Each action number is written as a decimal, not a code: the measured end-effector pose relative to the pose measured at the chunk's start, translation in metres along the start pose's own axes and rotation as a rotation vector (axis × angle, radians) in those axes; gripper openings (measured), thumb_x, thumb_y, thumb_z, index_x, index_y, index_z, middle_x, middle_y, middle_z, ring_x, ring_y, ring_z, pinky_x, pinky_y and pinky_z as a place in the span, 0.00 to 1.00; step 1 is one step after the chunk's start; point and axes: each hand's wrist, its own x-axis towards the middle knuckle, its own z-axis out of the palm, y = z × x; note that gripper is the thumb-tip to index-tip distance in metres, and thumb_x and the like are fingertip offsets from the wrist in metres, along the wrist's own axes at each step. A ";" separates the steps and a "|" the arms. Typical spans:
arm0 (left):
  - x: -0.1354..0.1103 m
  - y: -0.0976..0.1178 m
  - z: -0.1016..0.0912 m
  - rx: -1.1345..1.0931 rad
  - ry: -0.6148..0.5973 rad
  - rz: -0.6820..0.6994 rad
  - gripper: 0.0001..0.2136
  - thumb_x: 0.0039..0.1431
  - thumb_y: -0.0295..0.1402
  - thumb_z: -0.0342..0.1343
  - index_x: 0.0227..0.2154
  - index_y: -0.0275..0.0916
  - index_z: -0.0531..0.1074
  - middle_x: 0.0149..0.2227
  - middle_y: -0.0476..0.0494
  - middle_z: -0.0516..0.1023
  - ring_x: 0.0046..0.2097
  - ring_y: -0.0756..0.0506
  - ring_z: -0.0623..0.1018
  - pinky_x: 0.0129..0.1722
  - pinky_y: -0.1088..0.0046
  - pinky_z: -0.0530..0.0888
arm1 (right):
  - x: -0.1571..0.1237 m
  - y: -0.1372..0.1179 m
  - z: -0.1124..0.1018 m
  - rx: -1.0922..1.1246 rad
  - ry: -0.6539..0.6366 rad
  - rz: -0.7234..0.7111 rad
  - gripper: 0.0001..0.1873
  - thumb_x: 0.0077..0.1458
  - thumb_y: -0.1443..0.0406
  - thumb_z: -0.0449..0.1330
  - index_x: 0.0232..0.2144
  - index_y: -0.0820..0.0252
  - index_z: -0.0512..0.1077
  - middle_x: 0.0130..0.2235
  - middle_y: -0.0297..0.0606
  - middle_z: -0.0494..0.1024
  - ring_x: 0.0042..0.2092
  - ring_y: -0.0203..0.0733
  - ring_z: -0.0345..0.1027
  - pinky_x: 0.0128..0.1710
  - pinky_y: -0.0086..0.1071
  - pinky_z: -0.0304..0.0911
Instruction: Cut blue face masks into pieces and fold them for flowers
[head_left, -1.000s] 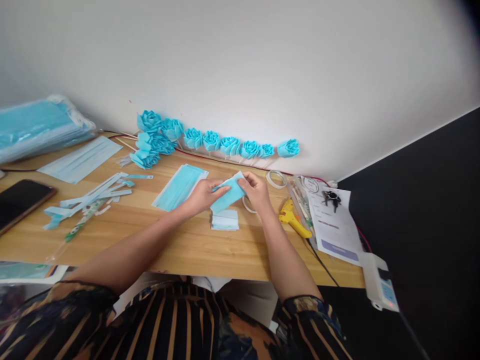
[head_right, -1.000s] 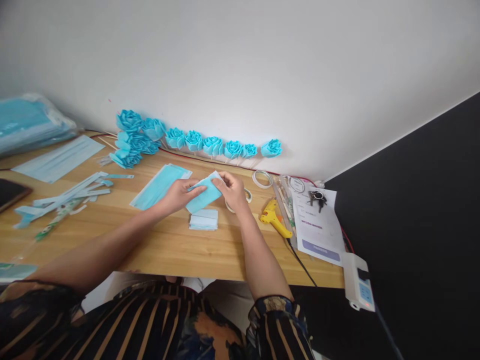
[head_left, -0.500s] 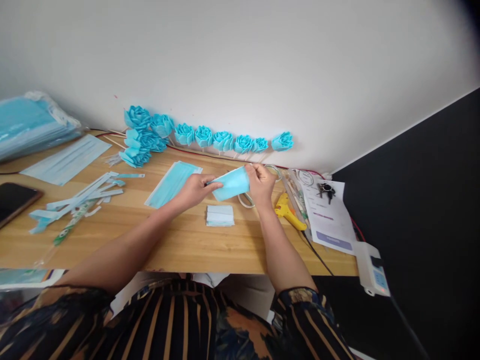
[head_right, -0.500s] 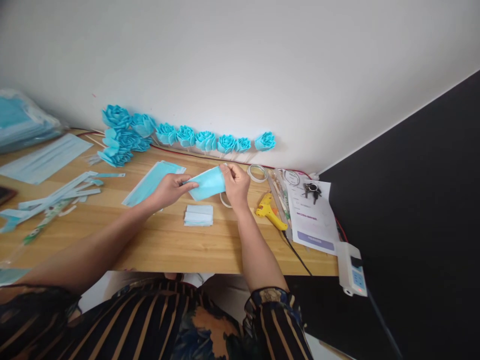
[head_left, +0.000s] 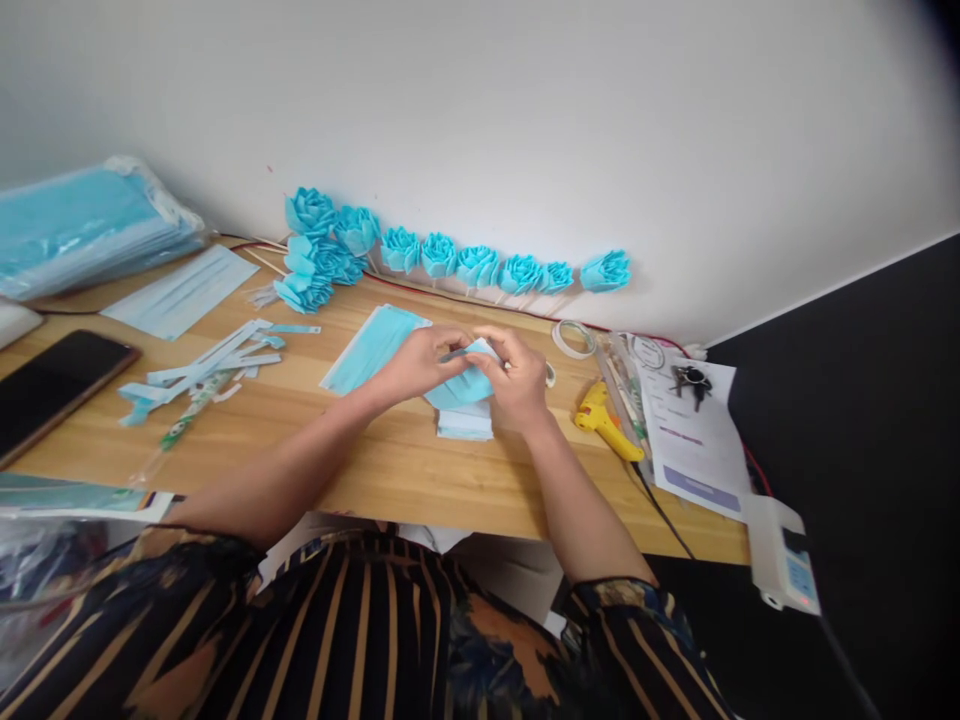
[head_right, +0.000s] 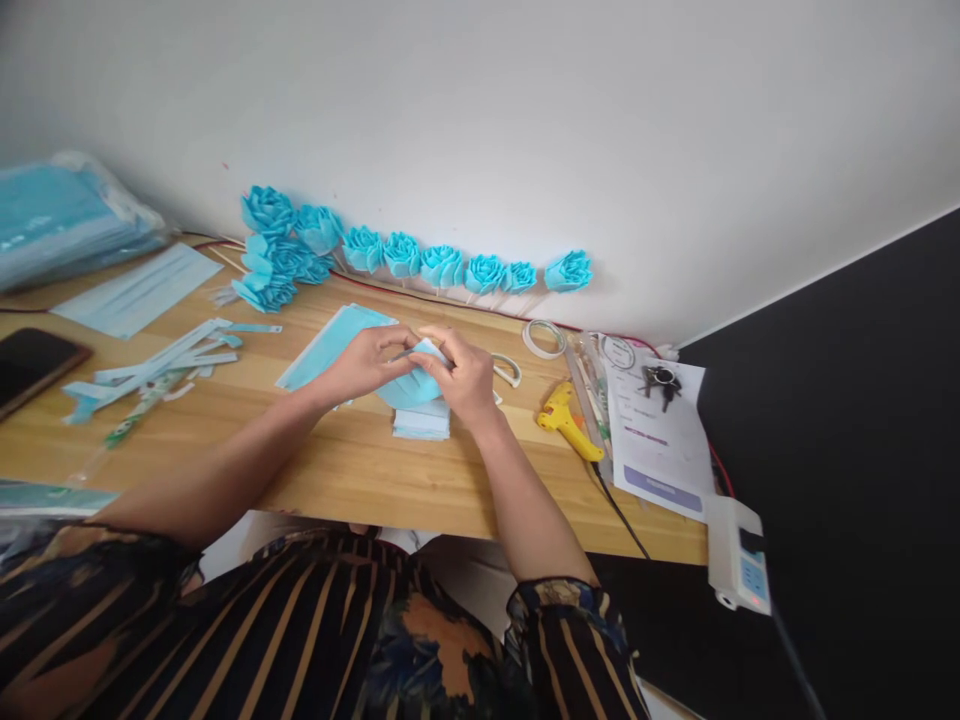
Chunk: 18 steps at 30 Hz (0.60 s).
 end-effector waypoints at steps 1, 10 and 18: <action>0.000 0.000 0.000 -0.020 0.022 -0.012 0.09 0.55 0.40 0.60 0.28 0.39 0.76 0.31 0.46 0.79 0.36 0.45 0.75 0.39 0.70 0.70 | 0.001 0.000 0.000 0.048 -0.008 0.016 0.23 0.57 0.47 0.64 0.50 0.52 0.78 0.23 0.29 0.69 0.25 0.38 0.61 0.31 0.33 0.62; 0.005 -0.007 -0.004 -0.474 0.253 -0.218 0.15 0.49 0.44 0.65 0.28 0.38 0.72 0.28 0.50 0.75 0.31 0.49 0.72 0.35 0.71 0.70 | 0.003 0.015 0.024 0.427 -0.107 0.248 0.24 0.51 0.45 0.66 0.40 0.57 0.77 0.40 0.39 0.82 0.41 0.47 0.74 0.42 0.38 0.70; 0.008 -0.018 -0.006 -0.615 0.345 -0.238 0.12 0.55 0.41 0.63 0.26 0.39 0.69 0.25 0.53 0.66 0.27 0.52 0.65 0.29 0.75 0.65 | -0.002 0.009 0.036 0.023 -0.141 0.156 0.16 0.53 0.53 0.65 0.22 0.56 0.69 0.24 0.34 0.73 0.29 0.42 0.66 0.32 0.35 0.62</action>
